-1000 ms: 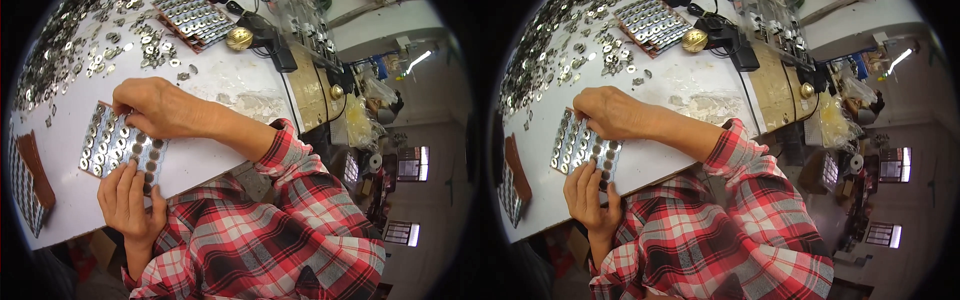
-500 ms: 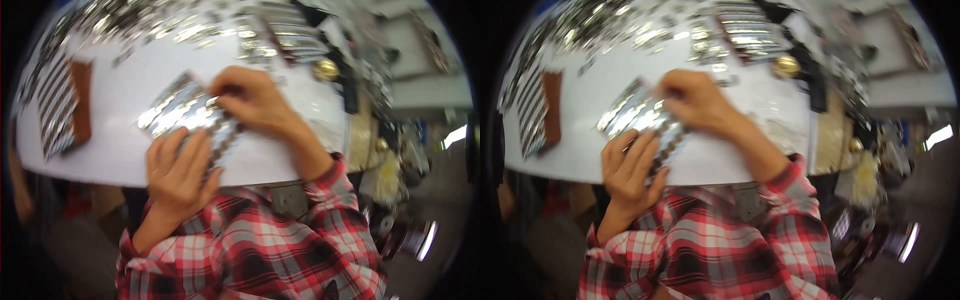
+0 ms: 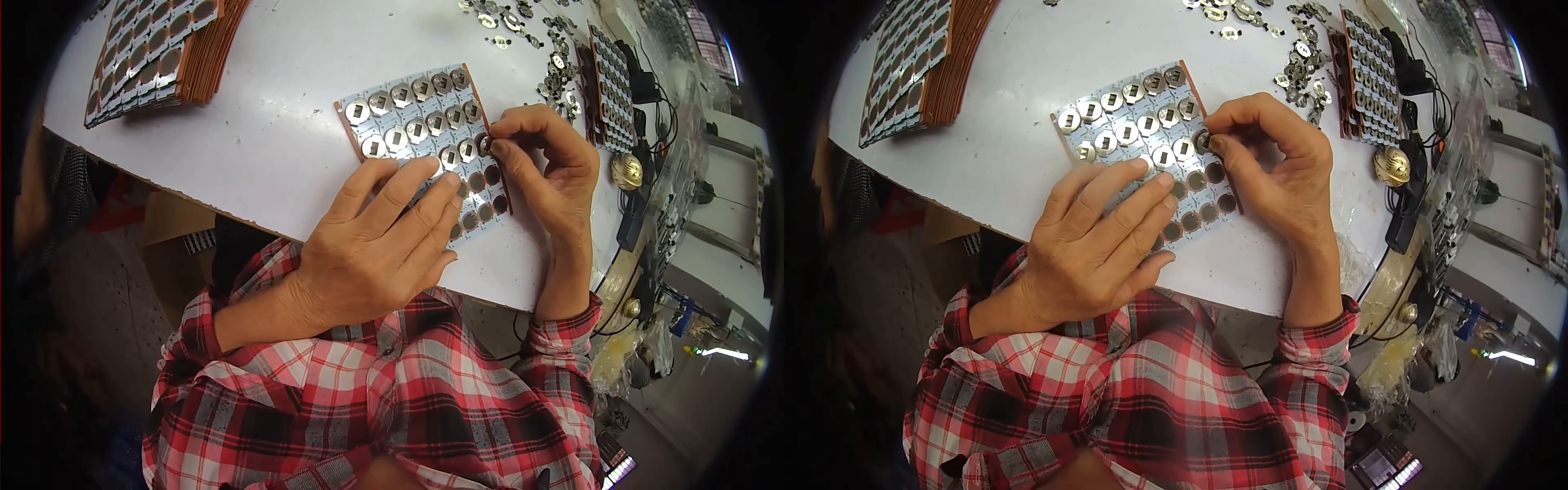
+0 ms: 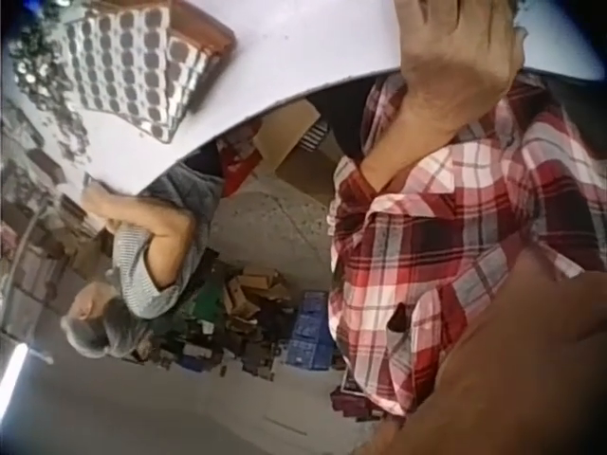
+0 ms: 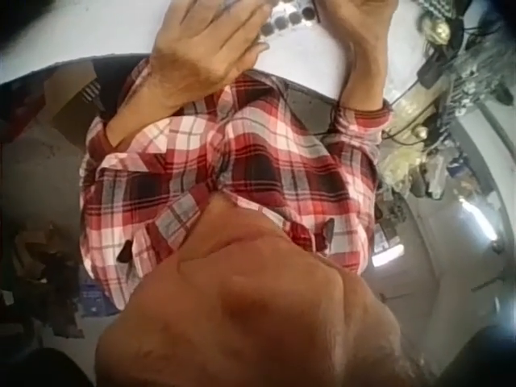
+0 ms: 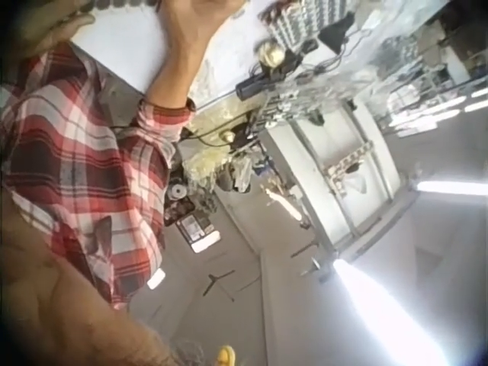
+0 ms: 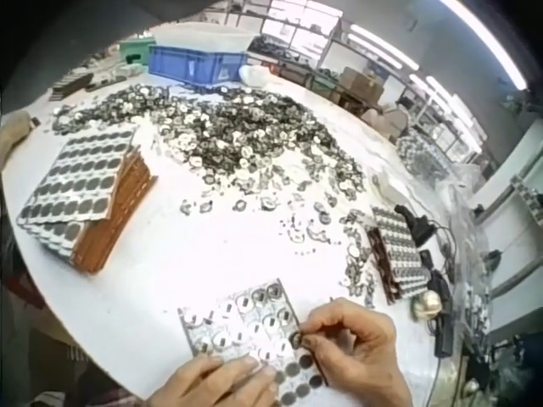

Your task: Manually placing small metal washers or components into a perforated assembly tray at a workbench.

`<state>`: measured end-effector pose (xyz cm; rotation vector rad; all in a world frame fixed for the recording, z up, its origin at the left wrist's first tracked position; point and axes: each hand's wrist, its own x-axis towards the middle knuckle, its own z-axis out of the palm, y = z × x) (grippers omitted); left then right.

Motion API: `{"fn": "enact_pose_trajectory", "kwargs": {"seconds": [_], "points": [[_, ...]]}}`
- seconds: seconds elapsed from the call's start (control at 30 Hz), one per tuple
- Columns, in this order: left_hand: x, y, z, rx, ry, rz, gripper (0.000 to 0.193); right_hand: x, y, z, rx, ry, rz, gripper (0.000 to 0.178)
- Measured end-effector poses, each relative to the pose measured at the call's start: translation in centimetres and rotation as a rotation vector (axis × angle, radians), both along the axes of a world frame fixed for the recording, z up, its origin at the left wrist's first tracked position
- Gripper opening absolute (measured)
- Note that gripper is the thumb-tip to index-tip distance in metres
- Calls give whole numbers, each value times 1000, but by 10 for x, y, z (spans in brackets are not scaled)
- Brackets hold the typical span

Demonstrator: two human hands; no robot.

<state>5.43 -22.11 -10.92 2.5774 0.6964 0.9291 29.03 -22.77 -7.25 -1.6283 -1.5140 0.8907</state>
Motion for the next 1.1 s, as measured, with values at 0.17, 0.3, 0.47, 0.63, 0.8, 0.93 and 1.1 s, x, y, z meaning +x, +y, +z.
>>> {"fn": "enact_pose_trajectory", "kwargs": {"seconds": [0.17, 0.3, 0.47, 0.63, 0.8, 0.93, 1.1], "points": [[0, -2, 1, -9, 11, -10, 44, 2, 1, 0, 52, -45, 29, 19], [0, 0, 1, -18, 9, -15, 44, 4, 3, -6, 143, -70, 81, 18], [1, 1, 2, -29, 14, -12, 44, 0, 2, -2, 124, -110, 50, 17], [2, 1, 4, -44, 22, -21, 43, 3, 5, -3, 278, -246, 167, 20], [1, 4, 5, -54, 6, -54, 42, -5, 9, 1, 339, -424, 210, 21], [3, 3, 6, -16, 7, -16, 43, 9, 3, 4, 318, -444, -18, 24], [3, 0, 8, -12, 37, 11, 45, 72, -24, 39, -171, -428, -512, 14]]}}
